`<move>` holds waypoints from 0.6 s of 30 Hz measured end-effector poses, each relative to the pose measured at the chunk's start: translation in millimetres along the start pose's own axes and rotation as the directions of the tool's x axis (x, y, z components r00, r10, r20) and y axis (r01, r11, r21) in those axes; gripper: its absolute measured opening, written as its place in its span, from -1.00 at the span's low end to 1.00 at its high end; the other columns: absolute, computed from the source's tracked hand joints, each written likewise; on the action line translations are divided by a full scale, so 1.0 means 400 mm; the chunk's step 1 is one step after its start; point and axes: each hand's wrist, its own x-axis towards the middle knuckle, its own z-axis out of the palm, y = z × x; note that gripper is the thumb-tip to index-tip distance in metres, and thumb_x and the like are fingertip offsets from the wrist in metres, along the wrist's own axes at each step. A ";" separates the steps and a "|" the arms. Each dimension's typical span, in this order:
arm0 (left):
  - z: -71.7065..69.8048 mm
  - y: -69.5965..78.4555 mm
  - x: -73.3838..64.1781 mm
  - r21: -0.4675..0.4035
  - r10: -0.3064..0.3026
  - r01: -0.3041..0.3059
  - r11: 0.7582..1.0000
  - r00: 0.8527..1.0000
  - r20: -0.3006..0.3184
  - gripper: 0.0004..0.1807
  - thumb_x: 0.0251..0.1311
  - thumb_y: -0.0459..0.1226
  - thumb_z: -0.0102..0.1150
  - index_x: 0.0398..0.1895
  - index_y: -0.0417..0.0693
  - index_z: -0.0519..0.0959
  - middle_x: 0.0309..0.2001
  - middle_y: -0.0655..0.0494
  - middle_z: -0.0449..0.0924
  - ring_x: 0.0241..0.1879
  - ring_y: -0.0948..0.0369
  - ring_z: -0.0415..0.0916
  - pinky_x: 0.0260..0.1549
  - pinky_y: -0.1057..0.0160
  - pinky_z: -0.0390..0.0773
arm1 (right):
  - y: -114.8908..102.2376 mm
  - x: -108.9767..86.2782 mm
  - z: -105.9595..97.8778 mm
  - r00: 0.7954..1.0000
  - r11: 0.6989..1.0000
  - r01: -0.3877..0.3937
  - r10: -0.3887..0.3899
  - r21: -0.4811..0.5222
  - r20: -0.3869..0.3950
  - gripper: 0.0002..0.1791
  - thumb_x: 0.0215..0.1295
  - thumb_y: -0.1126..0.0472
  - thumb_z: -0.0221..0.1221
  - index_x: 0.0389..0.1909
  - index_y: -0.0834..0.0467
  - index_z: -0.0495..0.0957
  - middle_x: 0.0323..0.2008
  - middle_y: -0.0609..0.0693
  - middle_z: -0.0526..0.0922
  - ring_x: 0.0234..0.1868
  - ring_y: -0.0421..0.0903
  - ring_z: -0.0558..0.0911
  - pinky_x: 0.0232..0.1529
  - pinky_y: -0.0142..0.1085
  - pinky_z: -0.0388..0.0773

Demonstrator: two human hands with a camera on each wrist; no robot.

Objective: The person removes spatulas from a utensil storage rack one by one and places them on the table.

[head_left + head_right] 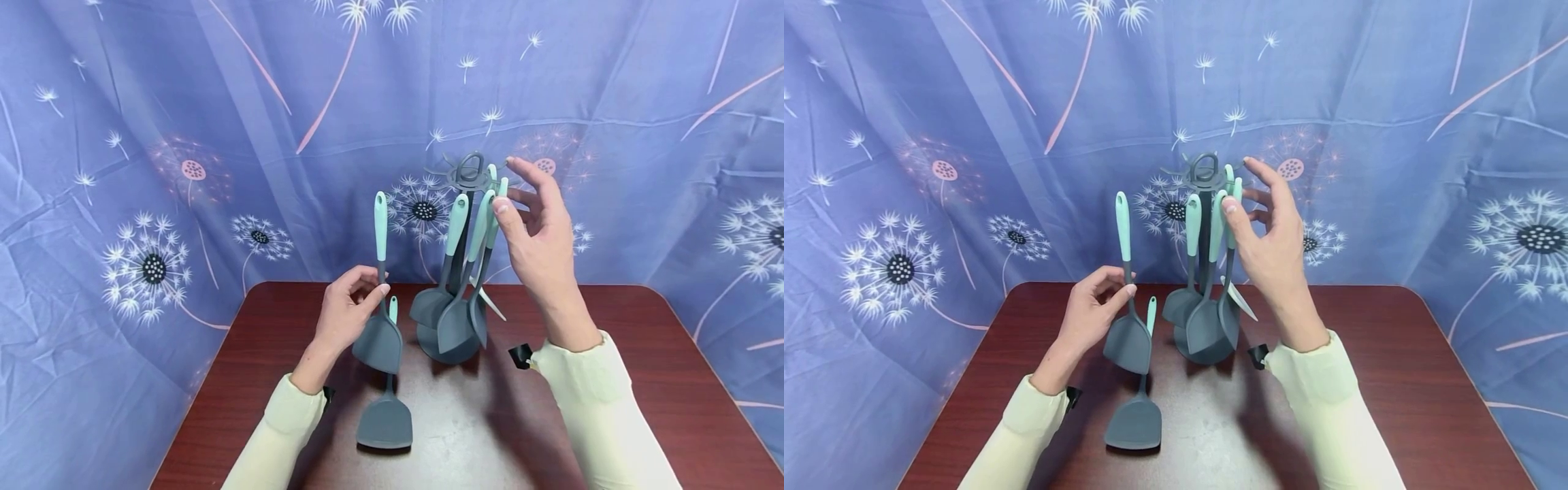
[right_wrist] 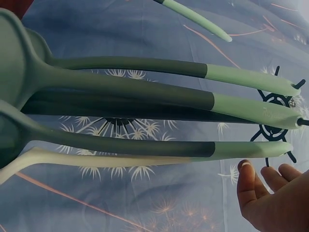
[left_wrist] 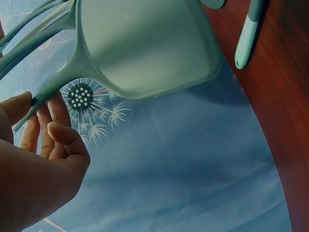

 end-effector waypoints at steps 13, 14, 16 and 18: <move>-0.034 -0.019 -0.011 0.009 -0.017 0.017 1.000 1.000 -0.004 -0.87 0.37 -0.30 0.42 -0.07 0.04 0.75 -0.29 0.06 0.75 -0.46 0.15 0.47 -0.45 0.28 0.38 | 0.005 0.001 0.004 1.000 1.000 0.012 -0.012 0.001 -0.012 -0.41 0.50 0.22 0.26 0.51 0.09 0.43 0.48 0.02 0.46 0.24 -0.04 0.57 0.16 -0.34 0.49; -0.036 -0.022 -0.012 0.013 -0.021 0.021 1.000 1.000 -0.006 -0.87 0.37 -0.30 0.42 -0.07 0.04 0.75 -0.29 0.06 0.75 -0.47 0.14 0.47 -0.46 0.28 0.38 | 0.004 0.001 0.004 1.000 1.000 0.010 -0.010 0.003 -0.013 -0.41 0.50 0.22 0.26 0.51 0.09 0.43 0.47 0.02 0.46 0.24 -0.04 0.57 0.17 -0.34 0.49; -0.041 -0.026 -0.016 0.016 -0.030 0.030 0.999 1.000 -0.006 -0.87 0.37 -0.30 0.42 -0.07 0.04 0.75 -0.29 0.06 0.75 -0.48 0.13 0.46 -0.48 0.28 0.38 | 0.004 0.001 0.004 1.000 1.000 0.007 -0.007 0.005 -0.015 -0.41 0.50 0.22 0.26 0.51 0.09 0.44 0.47 0.01 0.46 0.24 -0.04 0.57 0.16 -0.34 0.49; -0.045 -0.029 -0.020 0.022 -0.041 0.041 0.999 0.999 -0.006 -0.87 0.37 -0.30 0.41 -0.07 0.03 0.74 -0.29 0.05 0.75 -0.49 0.11 0.46 -0.49 0.29 0.38 | 0.003 0.001 0.004 1.000 1.000 0.005 -0.005 0.006 -0.014 -0.41 0.50 0.23 0.26 0.51 0.09 0.44 0.47 0.00 0.46 0.24 -0.04 0.57 0.17 -0.34 0.49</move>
